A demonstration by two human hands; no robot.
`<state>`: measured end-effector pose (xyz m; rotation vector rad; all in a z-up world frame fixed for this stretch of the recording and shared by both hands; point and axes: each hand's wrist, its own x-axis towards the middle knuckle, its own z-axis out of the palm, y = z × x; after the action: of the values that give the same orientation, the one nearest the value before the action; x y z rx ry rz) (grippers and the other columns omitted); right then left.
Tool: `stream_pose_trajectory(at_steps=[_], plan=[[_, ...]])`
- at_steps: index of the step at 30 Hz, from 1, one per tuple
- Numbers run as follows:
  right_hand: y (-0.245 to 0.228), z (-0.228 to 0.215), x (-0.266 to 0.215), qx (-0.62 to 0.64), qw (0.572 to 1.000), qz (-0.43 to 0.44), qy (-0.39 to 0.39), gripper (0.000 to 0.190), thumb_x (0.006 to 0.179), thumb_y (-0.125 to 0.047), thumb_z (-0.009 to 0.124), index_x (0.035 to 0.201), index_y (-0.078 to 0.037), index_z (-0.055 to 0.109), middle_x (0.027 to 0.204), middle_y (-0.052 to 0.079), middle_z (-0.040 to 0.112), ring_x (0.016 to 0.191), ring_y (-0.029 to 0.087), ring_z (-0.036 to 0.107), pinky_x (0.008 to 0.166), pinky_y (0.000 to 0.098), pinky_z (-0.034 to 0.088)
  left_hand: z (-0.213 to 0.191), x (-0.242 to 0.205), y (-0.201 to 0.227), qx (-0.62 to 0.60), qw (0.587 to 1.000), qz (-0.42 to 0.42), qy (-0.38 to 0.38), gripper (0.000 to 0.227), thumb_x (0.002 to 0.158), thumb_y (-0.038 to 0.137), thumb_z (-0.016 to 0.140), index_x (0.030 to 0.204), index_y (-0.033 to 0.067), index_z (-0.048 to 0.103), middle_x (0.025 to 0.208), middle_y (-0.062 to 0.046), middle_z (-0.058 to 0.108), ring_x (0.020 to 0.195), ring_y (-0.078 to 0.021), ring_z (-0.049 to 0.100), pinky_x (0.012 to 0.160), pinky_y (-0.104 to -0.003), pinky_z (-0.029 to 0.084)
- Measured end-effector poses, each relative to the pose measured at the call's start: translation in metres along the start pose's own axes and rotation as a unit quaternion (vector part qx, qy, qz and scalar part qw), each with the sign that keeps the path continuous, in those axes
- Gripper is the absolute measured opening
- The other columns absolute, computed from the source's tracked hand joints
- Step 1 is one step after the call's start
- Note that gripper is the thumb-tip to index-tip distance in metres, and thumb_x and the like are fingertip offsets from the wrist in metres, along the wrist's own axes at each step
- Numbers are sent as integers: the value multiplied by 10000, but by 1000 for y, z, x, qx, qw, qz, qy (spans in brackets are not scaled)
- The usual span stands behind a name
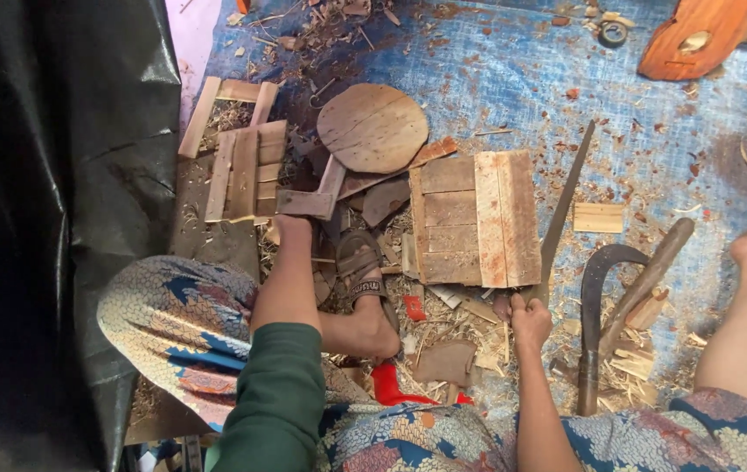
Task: Refining the shape of a wooden instrument neck using a saw and sanding tools.
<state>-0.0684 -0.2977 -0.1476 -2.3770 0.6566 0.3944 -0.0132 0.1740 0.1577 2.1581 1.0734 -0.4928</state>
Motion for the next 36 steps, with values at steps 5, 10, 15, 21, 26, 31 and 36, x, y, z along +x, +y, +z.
stream_pose_trajectory(at_steps=[5, 10, 15, 21, 26, 31, 36], plan=[[19, 19, 19, 4, 1000, -2, 12, 404, 835, -476, 693, 715, -93, 642, 719, 135, 708, 907, 458, 680, 816, 524, 516, 48, 51, -91, -695, 551, -260, 381, 342, 1096, 270, 304, 1291, 95, 525, 1195, -114, 651, 1005, -220, 728, 870, -296, 674], [5, 6, 7, -10, 1000, 7, 10, 411, 829, -493, 676, 727, -95, 660, 755, 185, 698, 928, 465, 668, 816, 518, 520, 61, 182, -170, -608, 511, -176, 582, 628, 1080, 388, 454, 1561, 49, 235, 1581, -306, 311, 1490, -432, 307, 1242, -524, 237], [-2, 2, -2, 24, 999, 1, 22, 389, 812, -447, 707, 761, -65, 652, 770, 216, 683, 913, 470, 666, 813, 535, 508, -2, -7, -42, -532, 547, 155, 627, 466, 1098, 531, 494, 1498, 297, 447, 1499, -66, 452, 1449, -213, 432, 1198, -529, 339], [-22, -31, -21, 94, 992, -2, 80, 453, 842, -458, 748, 848, -17, 649, 885, 315, 648, 961, 520, 638, 801, 588, 480, 66, -55, 91, -491, 578, 576, 305, 248, 994, 7, 609, 1209, 115, 547, 1161, -10, 586, 1028, -137, 594, 951, -291, 524], [-68, -105, -68, 360, 928, 30, 89, 235, 901, -282, 739, 872, -56, 680, 712, 38, 597, 589, 115, 552, 529, 243, 438, 174, -105, 168, -178, 816, 518, -184, 400, 946, 441, 472, 662, 159, 458, 607, 28, 449, 525, -98, 421, 492, -231, 435], [-49, -131, -88, 409, 908, 5, 96, 308, 934, -241, 756, 747, -62, 589, 589, 32, 528, 513, 85, 501, 492, 209, 382, 318, 3, 116, 119, 740, 661, 31, 157, 1011, 331, 492, 1105, 287, 610, 964, -62, 671, 898, -320, 724, 783, -496, 582], [-63, -146, -113, 432, 896, -3, 104, 333, 960, -190, 745, 693, -95, 569, 543, 20, 505, 505, 80, 478, 516, 199, 360, 350, 16, 70, 123, 785, 598, 106, 469, 1041, 620, 312, 1384, 387, 531, 1203, 40, 541, 1198, -209, 522, 1065, -488, 390]])
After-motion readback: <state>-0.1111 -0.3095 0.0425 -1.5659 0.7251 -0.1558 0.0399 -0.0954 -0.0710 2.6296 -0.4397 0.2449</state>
